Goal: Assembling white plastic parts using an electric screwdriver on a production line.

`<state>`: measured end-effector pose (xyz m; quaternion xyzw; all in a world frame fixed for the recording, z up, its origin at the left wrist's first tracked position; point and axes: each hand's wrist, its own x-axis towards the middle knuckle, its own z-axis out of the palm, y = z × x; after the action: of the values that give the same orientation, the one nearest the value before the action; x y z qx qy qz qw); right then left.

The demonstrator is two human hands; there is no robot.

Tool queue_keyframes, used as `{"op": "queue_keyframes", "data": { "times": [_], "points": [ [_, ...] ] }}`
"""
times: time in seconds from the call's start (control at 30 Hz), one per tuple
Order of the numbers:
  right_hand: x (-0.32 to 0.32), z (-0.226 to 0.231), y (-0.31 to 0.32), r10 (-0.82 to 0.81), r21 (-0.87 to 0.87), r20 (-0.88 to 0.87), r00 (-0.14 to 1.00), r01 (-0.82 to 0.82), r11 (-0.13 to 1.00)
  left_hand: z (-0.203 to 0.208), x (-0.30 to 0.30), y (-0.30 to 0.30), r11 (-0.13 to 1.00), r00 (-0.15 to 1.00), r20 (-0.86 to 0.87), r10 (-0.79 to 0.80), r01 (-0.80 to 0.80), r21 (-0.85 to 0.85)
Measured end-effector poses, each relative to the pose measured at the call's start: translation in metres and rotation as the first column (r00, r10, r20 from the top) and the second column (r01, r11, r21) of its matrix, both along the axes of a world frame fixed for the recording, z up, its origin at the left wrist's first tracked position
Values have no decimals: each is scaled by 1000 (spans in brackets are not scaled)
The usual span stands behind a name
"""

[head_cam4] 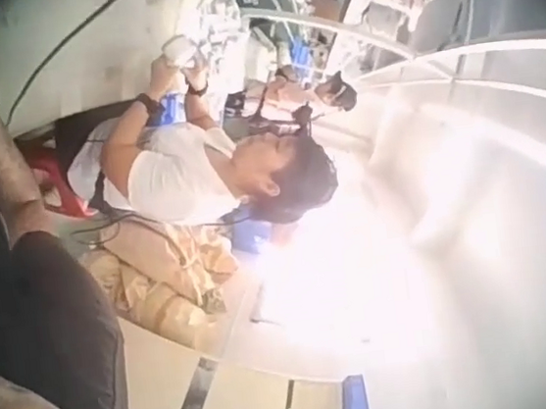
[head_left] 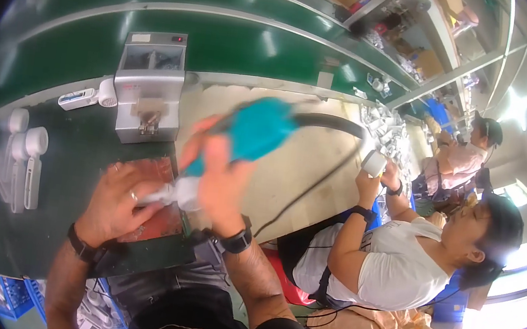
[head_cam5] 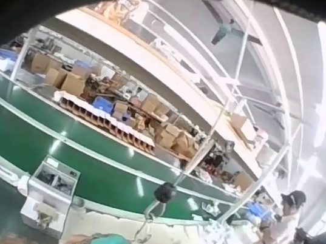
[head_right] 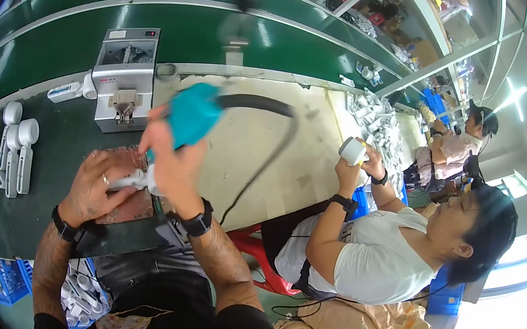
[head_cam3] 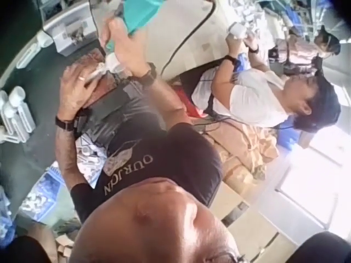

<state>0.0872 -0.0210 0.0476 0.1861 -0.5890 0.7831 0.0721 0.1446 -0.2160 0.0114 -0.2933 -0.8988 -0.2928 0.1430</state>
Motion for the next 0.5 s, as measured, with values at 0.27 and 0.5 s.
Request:
{"op": "queue_keyframes", "data": {
  "times": [0.27,0.5],
  "points": [
    [-64,-1,35,-404,-47,-48,913,402,914,-8,59,-34,884,910,60,409,-412,223],
    [-60,-57,27,-303,-47,-63,951,301,953,-51,119,-140,534,534,-90,840,-845,-32]
  ]
}}
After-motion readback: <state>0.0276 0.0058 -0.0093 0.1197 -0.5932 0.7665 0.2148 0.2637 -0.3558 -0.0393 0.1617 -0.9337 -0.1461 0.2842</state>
